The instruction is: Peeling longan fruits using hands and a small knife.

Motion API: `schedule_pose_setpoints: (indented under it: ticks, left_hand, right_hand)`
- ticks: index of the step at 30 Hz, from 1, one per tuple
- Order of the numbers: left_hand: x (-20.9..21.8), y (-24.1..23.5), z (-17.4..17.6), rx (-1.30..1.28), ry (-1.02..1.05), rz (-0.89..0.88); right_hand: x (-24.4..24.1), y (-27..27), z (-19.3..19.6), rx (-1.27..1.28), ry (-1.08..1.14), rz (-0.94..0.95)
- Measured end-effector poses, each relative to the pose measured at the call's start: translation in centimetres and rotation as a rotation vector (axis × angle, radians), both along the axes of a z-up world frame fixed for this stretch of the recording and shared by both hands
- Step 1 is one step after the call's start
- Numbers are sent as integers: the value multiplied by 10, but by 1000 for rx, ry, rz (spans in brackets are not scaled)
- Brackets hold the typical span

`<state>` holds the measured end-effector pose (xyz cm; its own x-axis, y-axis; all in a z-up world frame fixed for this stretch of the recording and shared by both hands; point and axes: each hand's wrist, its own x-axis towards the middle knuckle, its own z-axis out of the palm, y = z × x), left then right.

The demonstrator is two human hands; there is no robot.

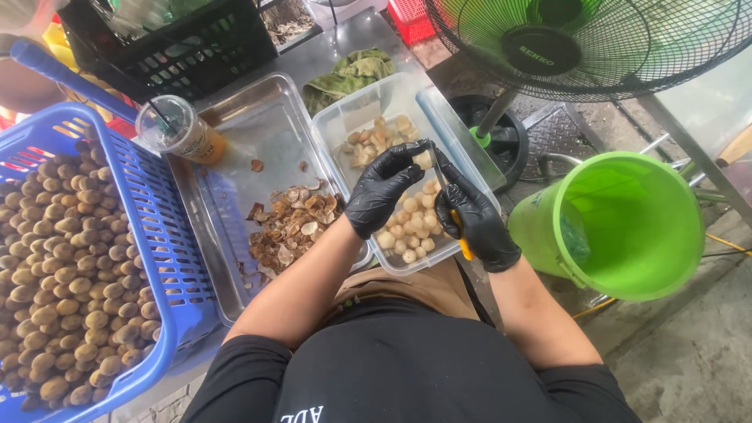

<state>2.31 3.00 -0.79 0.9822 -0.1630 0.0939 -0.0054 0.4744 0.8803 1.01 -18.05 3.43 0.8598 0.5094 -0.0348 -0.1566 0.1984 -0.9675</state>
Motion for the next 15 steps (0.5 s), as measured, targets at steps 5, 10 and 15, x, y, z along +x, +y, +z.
schedule_pose_setpoints:
  ticks: [5,10,15]
  left_hand:
    - [-9,-9,11,-25,-143,85]
    - [-10,-12,2,-41,-243,120]
    - [-16,-14,7,16,-263,123]
  right_hand:
    - [-3,4,10,-21,-96,21]
    - [-4,5,6,-13,-12,47]
    - [-4,11,1,13,44,33]
